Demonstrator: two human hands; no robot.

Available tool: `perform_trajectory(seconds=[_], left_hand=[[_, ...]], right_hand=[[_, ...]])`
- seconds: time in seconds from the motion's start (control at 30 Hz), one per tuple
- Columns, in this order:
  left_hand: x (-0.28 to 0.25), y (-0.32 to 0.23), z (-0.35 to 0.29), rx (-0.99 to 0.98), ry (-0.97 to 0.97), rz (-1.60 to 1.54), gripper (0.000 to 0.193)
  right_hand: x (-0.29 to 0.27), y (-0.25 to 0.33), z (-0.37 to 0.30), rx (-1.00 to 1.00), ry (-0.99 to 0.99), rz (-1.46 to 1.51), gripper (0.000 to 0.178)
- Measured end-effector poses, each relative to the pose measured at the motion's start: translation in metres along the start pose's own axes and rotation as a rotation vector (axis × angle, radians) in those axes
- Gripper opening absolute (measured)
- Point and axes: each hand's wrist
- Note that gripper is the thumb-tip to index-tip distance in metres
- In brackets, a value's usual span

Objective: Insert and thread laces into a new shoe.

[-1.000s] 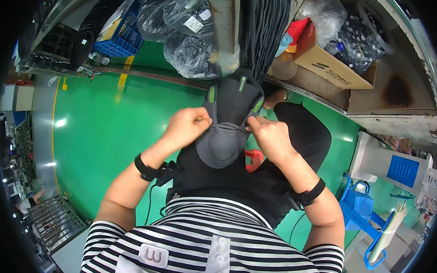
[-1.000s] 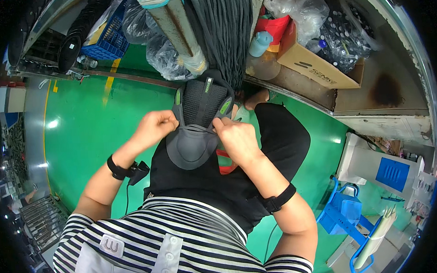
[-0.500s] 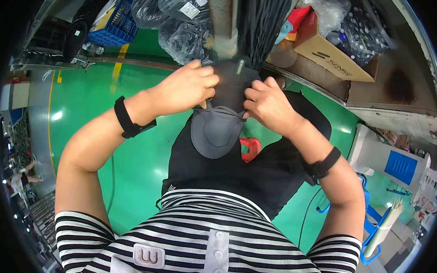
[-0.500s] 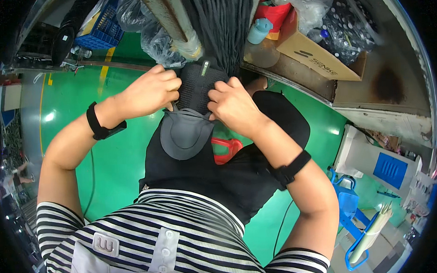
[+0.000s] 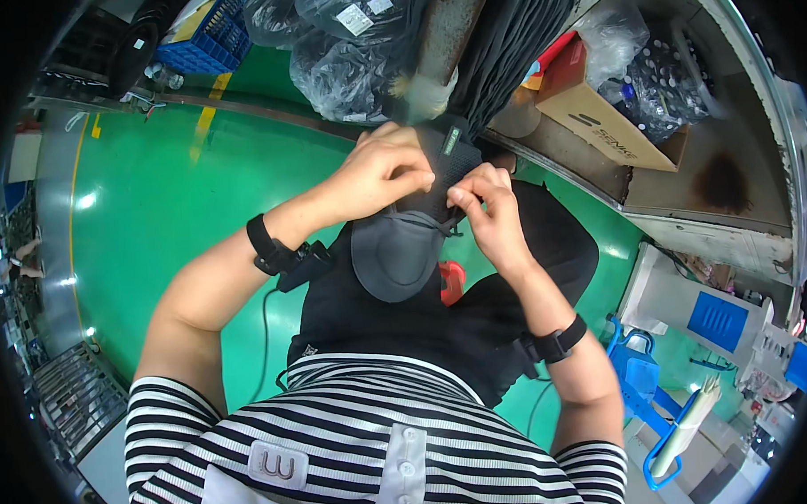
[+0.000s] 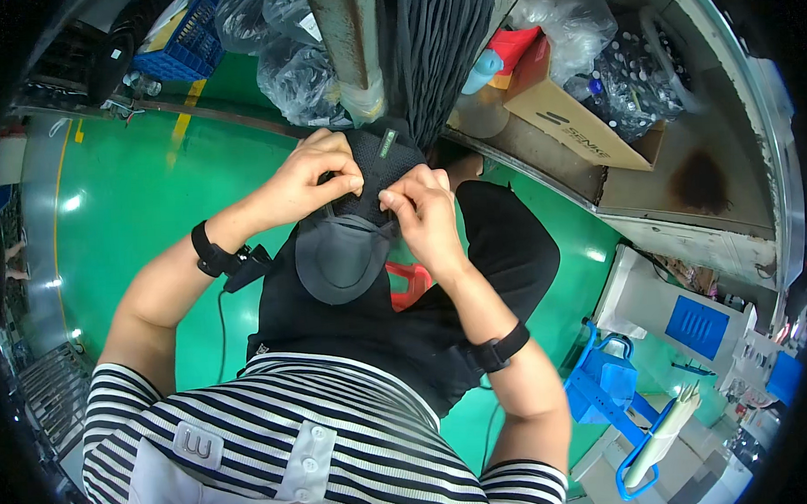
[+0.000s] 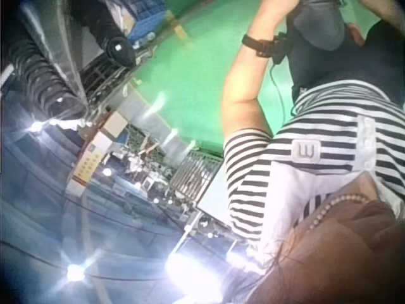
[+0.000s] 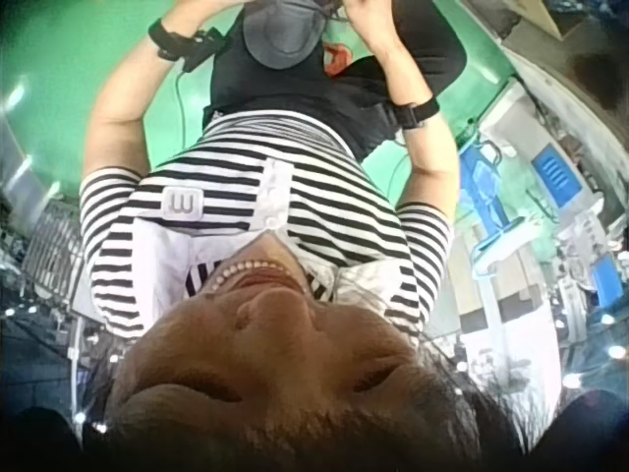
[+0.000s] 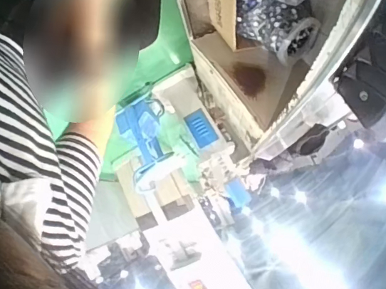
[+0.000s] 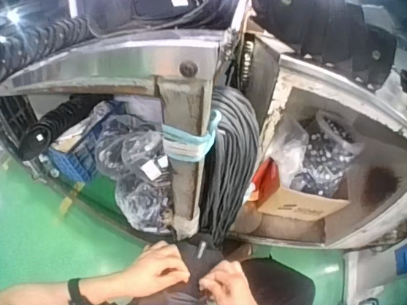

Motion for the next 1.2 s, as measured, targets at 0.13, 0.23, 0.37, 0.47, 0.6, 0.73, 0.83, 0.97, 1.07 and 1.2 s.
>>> perform_trajectory(seconds=[0.13, 0.23, 0.37, 0.47, 0.6, 0.73, 0.83, 0.97, 1.07, 1.2], left_hand=[[-0.013, -0.038, -0.031, 0.100, -0.085, -0.115, 0.009], [-0.021, -0.078, -0.040, 0.141, -0.212, -0.169, 0.007], [-0.002, -0.061, -0.031, -0.422, -0.278, -0.429, 0.026], [0.029, -0.078, -0.060, -0.323, -0.098, -0.738, 0.056], [0.044, -0.051, -0.037, -0.321, -0.057, -0.814, 0.045], [-0.063, 0.000, -0.057, -0.581, -0.391, -0.860, 0.015], [-0.218, 0.062, -0.147, -0.674, -1.255, -0.796, 0.022], [-0.296, 0.129, -0.263, -0.530, -1.167, -0.383, 0.025], [-0.130, 0.088, -0.130, -0.655, -0.570, 0.049, 0.044], [-0.011, 0.005, -0.056, -0.437, -0.171, -0.261, 0.021]], right_hand=[[-0.019, 0.087, -0.026, -0.190, -0.111, 0.091, 0.008], [-0.022, 0.088, -0.025, -0.129, -0.055, 0.537, 0.005], [-0.017, 0.068, -0.014, 0.072, 0.146, 1.156, 0.012], [0.003, 0.045, -0.030, 0.011, -0.097, 1.406, 0.017], [-0.026, 0.052, -0.025, 0.271, -0.074, 1.358, 0.048], [-0.091, -0.096, -0.086, 0.808, -0.302, 1.154, 0.045], [-0.190, -0.250, -0.246, 0.901, -0.759, 1.235, 0.006], [-0.187, -0.259, -0.265, 0.752, -1.108, 0.879, 0.012], [-0.072, -0.079, -0.087, 0.628, -0.687, 0.729, 0.022], [0.003, -0.012, -0.040, 0.496, -0.127, 0.661, 0.013]])
Point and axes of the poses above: each hand's wrist, its own z-axis towards the middle knuckle, its own x-axis out of the palm, y = z × x, and after that the axes turned 6 degrees about -z, right-handed
